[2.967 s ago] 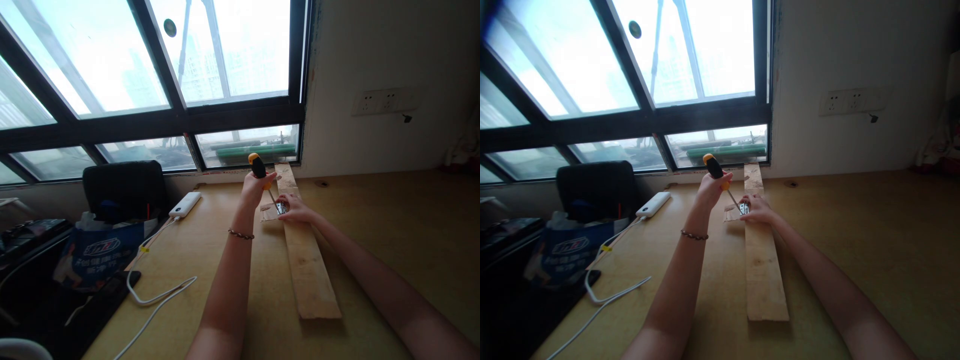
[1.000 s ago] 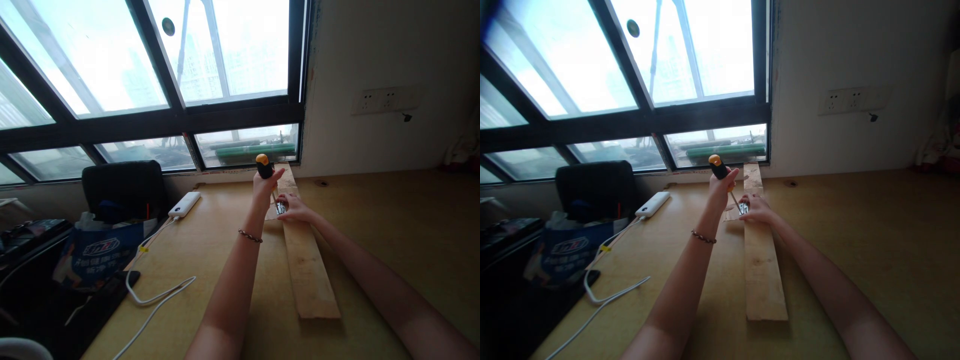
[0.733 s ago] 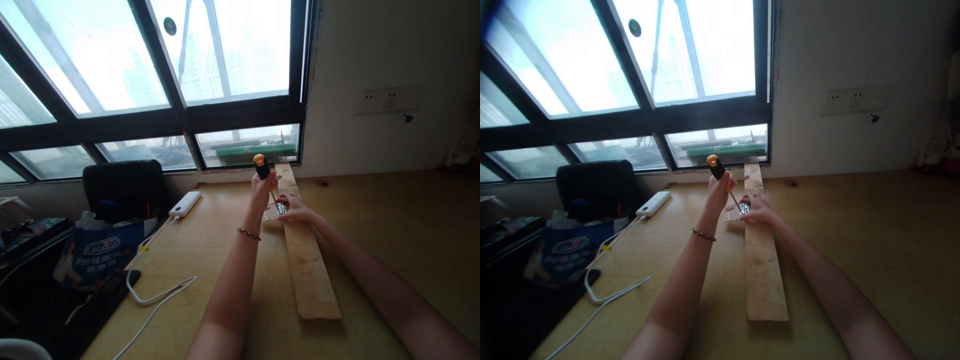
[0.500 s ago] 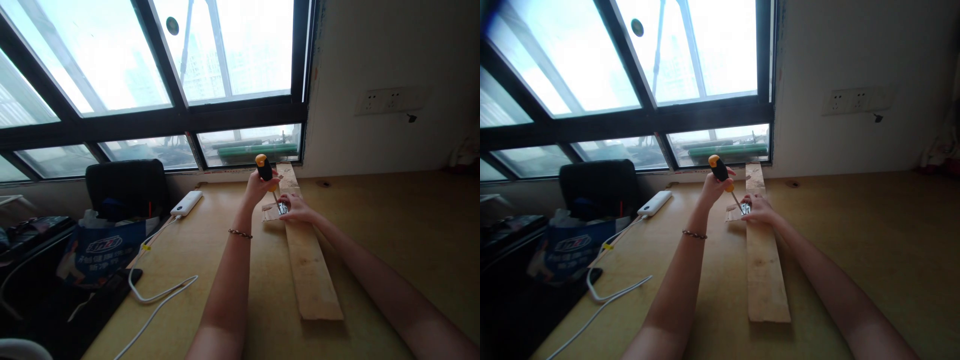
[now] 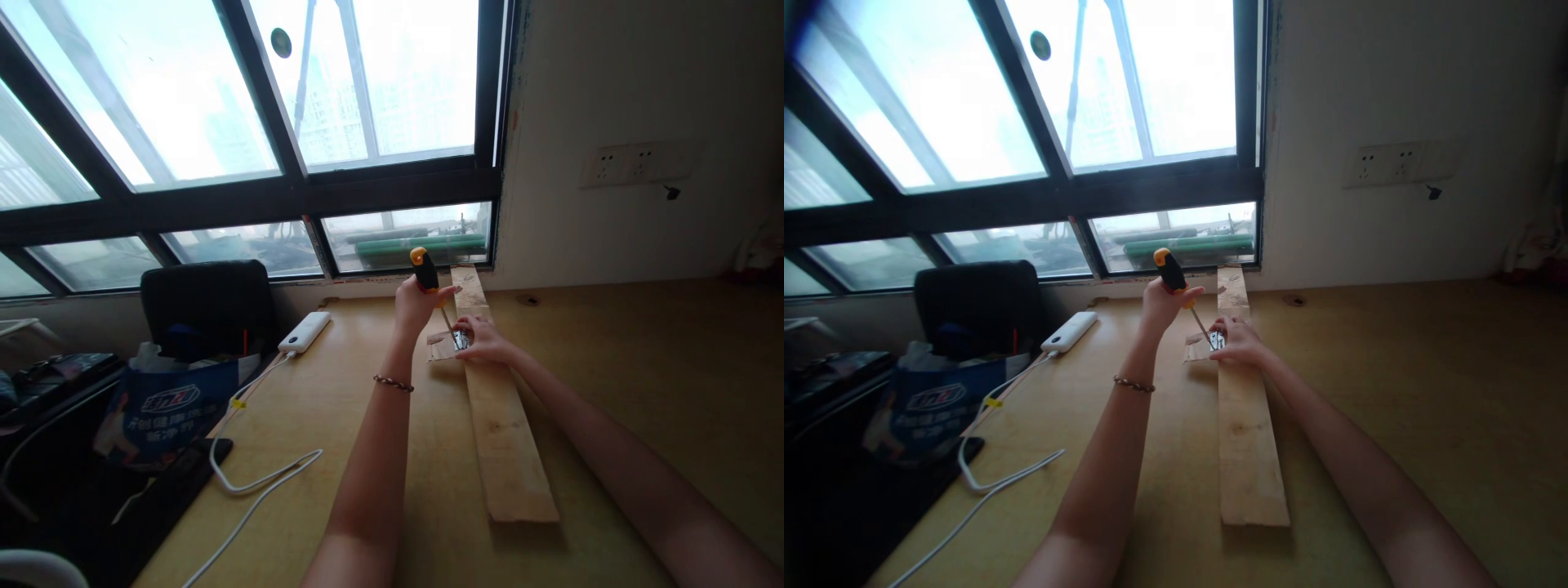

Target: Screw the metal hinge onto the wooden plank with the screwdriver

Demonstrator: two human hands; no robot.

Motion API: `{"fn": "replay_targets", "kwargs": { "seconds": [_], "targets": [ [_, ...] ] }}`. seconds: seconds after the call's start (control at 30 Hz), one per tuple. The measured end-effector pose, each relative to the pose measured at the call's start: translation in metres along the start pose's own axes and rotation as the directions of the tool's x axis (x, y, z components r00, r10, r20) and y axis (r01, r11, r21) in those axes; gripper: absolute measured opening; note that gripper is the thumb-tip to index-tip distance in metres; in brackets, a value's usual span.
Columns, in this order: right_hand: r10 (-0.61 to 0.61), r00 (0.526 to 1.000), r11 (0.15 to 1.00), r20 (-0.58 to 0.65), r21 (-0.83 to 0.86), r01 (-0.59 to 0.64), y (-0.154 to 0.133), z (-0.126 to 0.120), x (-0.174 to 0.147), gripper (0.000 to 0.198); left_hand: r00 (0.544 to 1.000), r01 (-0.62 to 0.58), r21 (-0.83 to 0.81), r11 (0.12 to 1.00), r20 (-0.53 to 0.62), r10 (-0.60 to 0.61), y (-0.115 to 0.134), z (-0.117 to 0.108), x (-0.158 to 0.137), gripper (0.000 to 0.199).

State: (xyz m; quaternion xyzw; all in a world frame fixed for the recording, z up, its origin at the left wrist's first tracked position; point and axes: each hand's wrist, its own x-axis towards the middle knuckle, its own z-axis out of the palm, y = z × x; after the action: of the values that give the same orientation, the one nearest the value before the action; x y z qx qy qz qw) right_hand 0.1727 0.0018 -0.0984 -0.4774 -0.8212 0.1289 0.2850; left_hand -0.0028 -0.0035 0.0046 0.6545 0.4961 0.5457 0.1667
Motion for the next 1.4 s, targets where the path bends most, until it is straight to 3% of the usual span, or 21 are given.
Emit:
{"fn": "replay_targets", "kwargs": {
  "seconds": [0.37,0.63,0.77,0.93,1.1,1.23,1.4],
  "targets": [
    [0.084,0.996,0.989,-0.032,-0.119,-0.087,-0.014,0.015,-0.001,0.07,0.999,-0.042,-0.036,0.998,-0.015,0.042,0.014,0.004,-0.009,0.034],
    [0.087,0.994,0.996,-0.066,-0.006,-0.087,-0.009,0.017,0.001,0.074,0.995,-0.07,-0.024,0.997,0.071,0.071,0.017,-0.005,-0.007,0.036],
    [0.101,0.993,0.994,-0.056,0.058,-0.098,-0.005,0.016,0.003,0.074,0.995,-0.025,-0.017,1.0,0.099,0.027,0.009,-0.012,-0.002,0.036],
    [0.11,0.991,0.99,-0.077,0.096,-0.102,-0.005,0.015,0.002,0.068,0.986,0.059,-0.114,0.992,0.162,-0.04,-0.004,-0.016,0.005,0.034],
    [0.123,0.987,0.986,-0.104,0.123,-0.11,-0.008,0.014,0.0,0.063,0.985,0.065,-0.228,0.971,0.172,-0.025,-0.007,-0.015,0.006,0.034],
    [0.127,0.985,0.985,-0.115,0.132,-0.112,-0.009,0.014,-0.001,0.063,0.96,0.146,-0.388,0.91,0.278,-0.035,-0.001,-0.014,0.002,0.036],
    [0.127,0.984,0.985,-0.127,0.135,-0.11,-0.009,0.015,0.0,0.063,0.882,0.278,-0.485,0.829,0.471,-0.019,0.01,-0.013,-0.006,0.04]
  ]
}}
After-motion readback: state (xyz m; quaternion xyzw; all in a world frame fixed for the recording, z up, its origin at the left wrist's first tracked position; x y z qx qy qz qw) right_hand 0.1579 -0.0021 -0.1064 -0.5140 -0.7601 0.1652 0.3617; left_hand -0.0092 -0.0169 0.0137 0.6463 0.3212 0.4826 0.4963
